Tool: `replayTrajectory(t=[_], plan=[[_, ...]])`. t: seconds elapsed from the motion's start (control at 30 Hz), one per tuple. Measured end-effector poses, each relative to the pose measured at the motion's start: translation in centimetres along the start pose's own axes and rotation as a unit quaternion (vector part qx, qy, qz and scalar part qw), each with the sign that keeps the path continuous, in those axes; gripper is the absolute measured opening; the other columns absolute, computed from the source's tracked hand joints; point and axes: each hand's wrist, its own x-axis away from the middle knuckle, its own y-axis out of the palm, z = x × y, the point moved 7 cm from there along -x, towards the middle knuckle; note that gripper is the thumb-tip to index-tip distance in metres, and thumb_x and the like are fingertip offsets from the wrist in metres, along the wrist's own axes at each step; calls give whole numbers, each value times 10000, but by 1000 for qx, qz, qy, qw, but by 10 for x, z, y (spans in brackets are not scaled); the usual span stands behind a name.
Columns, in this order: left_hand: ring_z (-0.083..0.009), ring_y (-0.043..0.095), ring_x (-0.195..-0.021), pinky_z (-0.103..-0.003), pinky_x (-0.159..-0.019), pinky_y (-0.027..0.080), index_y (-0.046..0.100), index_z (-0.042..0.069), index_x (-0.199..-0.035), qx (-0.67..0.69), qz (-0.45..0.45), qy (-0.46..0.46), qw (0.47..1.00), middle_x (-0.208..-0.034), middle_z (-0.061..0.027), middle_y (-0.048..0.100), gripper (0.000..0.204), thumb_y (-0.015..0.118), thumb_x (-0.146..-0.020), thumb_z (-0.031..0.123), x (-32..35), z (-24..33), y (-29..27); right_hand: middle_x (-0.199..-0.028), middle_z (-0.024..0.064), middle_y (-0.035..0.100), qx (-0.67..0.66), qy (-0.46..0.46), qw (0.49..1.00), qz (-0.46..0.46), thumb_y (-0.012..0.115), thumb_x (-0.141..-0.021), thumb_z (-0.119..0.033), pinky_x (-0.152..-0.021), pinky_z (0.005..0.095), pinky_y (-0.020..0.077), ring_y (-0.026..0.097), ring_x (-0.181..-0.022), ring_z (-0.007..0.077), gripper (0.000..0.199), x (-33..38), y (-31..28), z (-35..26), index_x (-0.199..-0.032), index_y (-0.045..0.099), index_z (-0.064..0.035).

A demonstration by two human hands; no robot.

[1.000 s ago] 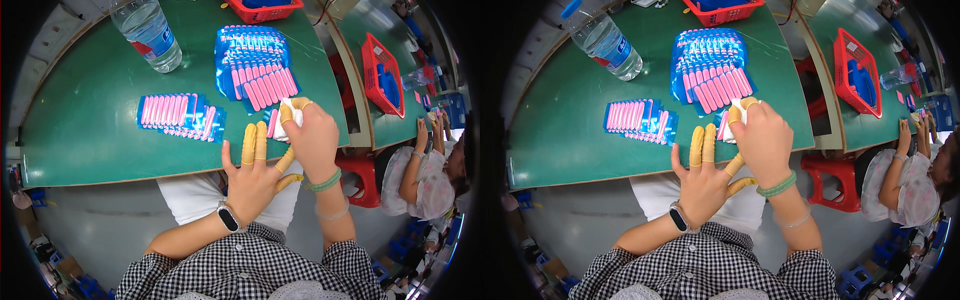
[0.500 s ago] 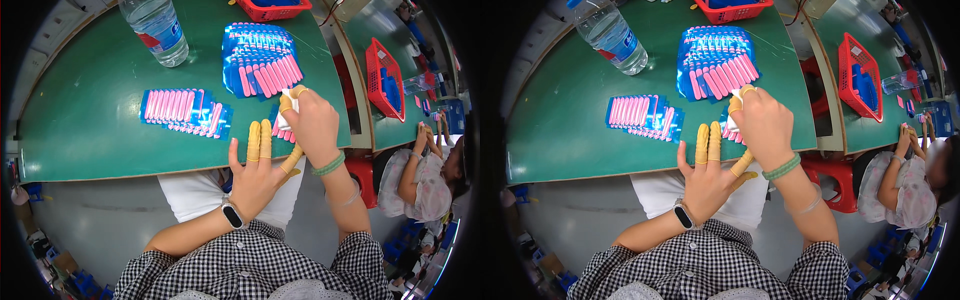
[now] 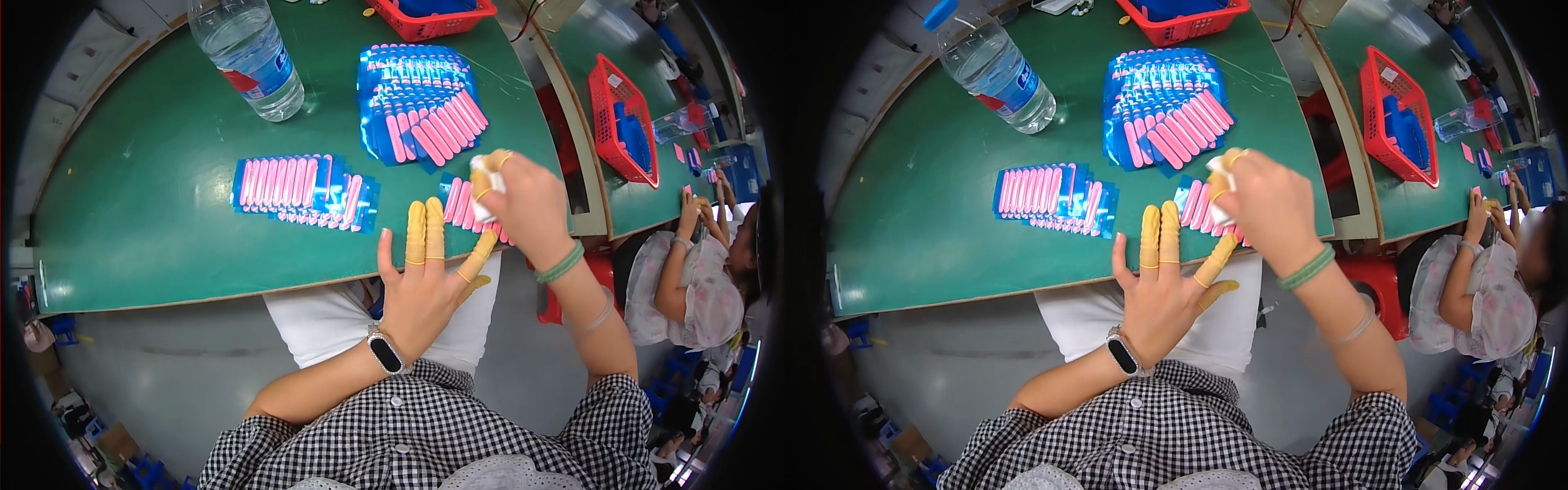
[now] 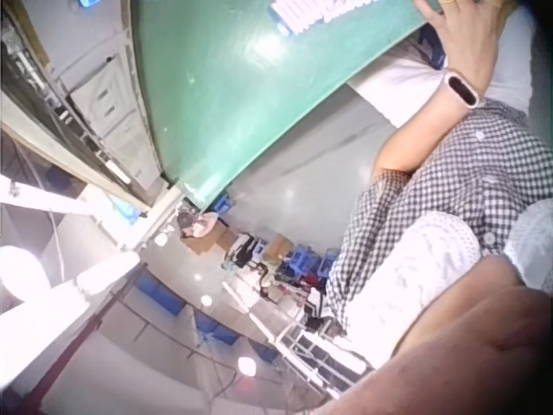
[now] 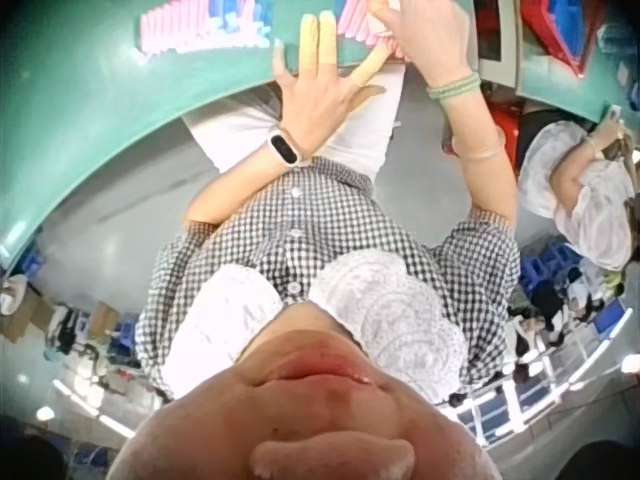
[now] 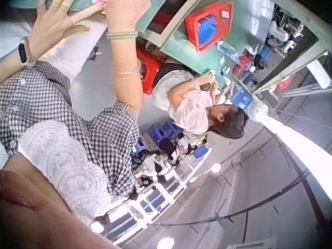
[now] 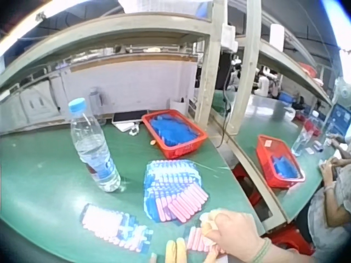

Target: The person wipes small pink and blue components clean with a cloth and liquid from a water bottle.

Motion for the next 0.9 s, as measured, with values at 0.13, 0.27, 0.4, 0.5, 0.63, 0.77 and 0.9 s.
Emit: replayTrajectory(t=[0.13,0.27,0.4,0.5,0.63,0.77,0.9], plan=[[-372,384,-1424,-653,-1128,138,567,197,-1414,-6,-56,-21,998,-1487,-263,455,670,640,-879,592,-1,-1,1,-889,96,665,54,50,997,7,780,-739,-186,-570,400,528,670,-699,300,259,-1,-5,18,-917,652,-47],[-378,386,-1424,-654,-1122,154,539,92,-1422,-24,-31,0,999,-1499,-263,442,763,656,-863,598,3,-1,5,-886,95,662,21,7,999,39,779,-738,-178,-573,404,522,664,-701,307,268,34,-8,-16,-929,651,-41],[-385,388,-1422,-647,-1119,165,512,160,-1459,-16,-50,-13,999,-1501,-274,435,748,650,-866,595,1,-3,3,-862,101,657,16,89,995,32,771,-741,-184,-568,403,524,656,-703,323,259,32,-20,20,-922,656,-38],[-394,382,-1423,-639,-1119,170,509,240,-1470,-24,-35,9,999,-1503,-287,424,708,647,-870,591,1,-1,3,-854,101,658,45,107,993,29,764,-746,-188,-564,401,523,653,-694,324,247,28,-21,36,-911,659,-38],[-399,379,-1424,-635,-1119,173,513,288,-1466,-34,-46,1,998,-1509,-295,411,678,648,-872,586,1,-2,7,-880,107,674,12,7,999,35,758,-752,-178,-560,387,530,652,-671,322,227,50,-15,-11,-893,652,-35],[-398,375,-1427,-644,-1117,175,519,278,-1462,-27,-46,10,999,-1516,-299,398,667,651,-876,570,2,-2,2,-899,111,668,-9,110,993,41,785,-690,-204,-552,387,527,657,-648,312,262,37,-22,27,-829,635,-41],[-395,362,-1434,-640,-1123,175,535,283,-1450,-33,-53,9,998,-1524,-298,386,656,667,-869,557,4,-2,5,-836,122,655,18,56,998,33,782,-752,-206,-537,396,513,649,-640,320,246,58,-17,-8,-849,635,-35]])
